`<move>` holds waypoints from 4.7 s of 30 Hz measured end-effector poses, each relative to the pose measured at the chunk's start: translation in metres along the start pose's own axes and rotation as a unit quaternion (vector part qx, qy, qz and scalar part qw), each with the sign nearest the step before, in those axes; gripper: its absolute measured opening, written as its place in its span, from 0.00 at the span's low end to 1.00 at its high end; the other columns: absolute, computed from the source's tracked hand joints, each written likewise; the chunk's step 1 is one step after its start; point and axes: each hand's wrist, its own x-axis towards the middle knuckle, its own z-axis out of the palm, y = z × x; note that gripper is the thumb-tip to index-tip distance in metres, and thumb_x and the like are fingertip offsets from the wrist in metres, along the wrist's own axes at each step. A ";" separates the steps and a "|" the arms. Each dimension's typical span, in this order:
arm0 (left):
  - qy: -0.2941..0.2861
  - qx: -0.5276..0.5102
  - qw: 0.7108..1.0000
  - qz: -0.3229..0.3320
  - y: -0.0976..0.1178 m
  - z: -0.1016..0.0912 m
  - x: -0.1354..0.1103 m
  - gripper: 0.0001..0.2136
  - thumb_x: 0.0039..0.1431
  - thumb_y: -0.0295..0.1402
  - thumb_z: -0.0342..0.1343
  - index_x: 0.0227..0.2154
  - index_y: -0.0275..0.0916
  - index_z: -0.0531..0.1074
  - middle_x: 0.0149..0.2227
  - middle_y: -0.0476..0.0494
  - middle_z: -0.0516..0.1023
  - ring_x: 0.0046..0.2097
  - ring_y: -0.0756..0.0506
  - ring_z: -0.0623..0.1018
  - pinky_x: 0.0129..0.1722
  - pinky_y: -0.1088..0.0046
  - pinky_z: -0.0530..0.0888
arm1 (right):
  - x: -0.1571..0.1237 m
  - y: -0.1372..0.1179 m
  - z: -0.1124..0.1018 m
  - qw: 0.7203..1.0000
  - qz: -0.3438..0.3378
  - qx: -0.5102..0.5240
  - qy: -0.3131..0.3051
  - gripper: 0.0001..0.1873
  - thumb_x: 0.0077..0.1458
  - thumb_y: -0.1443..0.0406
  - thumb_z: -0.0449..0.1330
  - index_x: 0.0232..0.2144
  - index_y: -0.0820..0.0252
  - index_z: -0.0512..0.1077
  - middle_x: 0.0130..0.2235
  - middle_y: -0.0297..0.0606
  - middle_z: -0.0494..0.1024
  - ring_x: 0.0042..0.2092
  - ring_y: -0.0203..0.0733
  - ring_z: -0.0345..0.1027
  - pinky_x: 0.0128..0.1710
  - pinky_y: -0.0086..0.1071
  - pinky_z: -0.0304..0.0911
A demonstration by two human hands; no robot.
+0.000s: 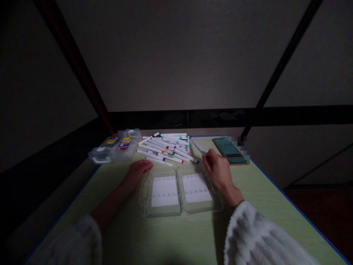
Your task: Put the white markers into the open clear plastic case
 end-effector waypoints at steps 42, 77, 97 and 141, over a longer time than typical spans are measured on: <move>0.000 0.001 1.000 -0.002 -0.002 0.001 0.000 0.09 0.38 0.37 0.54 0.20 0.35 0.70 0.22 0.48 0.73 0.28 0.50 0.71 0.29 0.75 0.64 | 0.001 0.024 0.007 0.993 0.105 -0.059 -0.002 0.06 0.47 0.62 0.52 0.24 0.59 0.64 0.22 0.38 0.71 0.23 0.39 0.63 0.23 0.28 0.51; -0.008 0.008 1.000 0.008 -0.002 0.000 0.000 0.09 0.39 0.37 0.53 0.20 0.34 0.70 0.22 0.48 0.72 0.27 0.50 0.70 0.29 0.75 0.64 | 0.005 0.047 0.012 0.941 0.216 -0.201 -0.164 0.11 0.46 0.59 0.53 0.27 0.61 0.69 0.27 0.45 0.74 0.30 0.44 0.68 0.25 0.29 0.50; -0.007 0.026 0.999 0.016 -0.003 0.001 0.001 0.10 0.39 0.37 0.53 0.20 0.35 0.70 0.22 0.48 0.73 0.28 0.50 0.71 0.30 0.75 0.65 | 0.007 0.039 0.006 0.915 0.287 -0.230 -0.163 0.18 0.48 0.55 0.50 0.31 0.62 0.71 0.32 0.50 0.74 0.35 0.52 0.69 0.28 0.34 0.59; -0.016 0.048 0.998 0.025 -0.005 0.000 0.003 0.09 0.40 0.37 0.53 0.20 0.35 0.70 0.22 0.49 0.72 0.28 0.50 0.70 0.29 0.75 0.65 | 0.009 0.046 0.009 0.909 0.321 -0.232 -0.126 0.20 0.48 0.54 0.51 0.35 0.63 0.71 0.34 0.51 0.74 0.37 0.52 0.69 0.31 0.37 0.61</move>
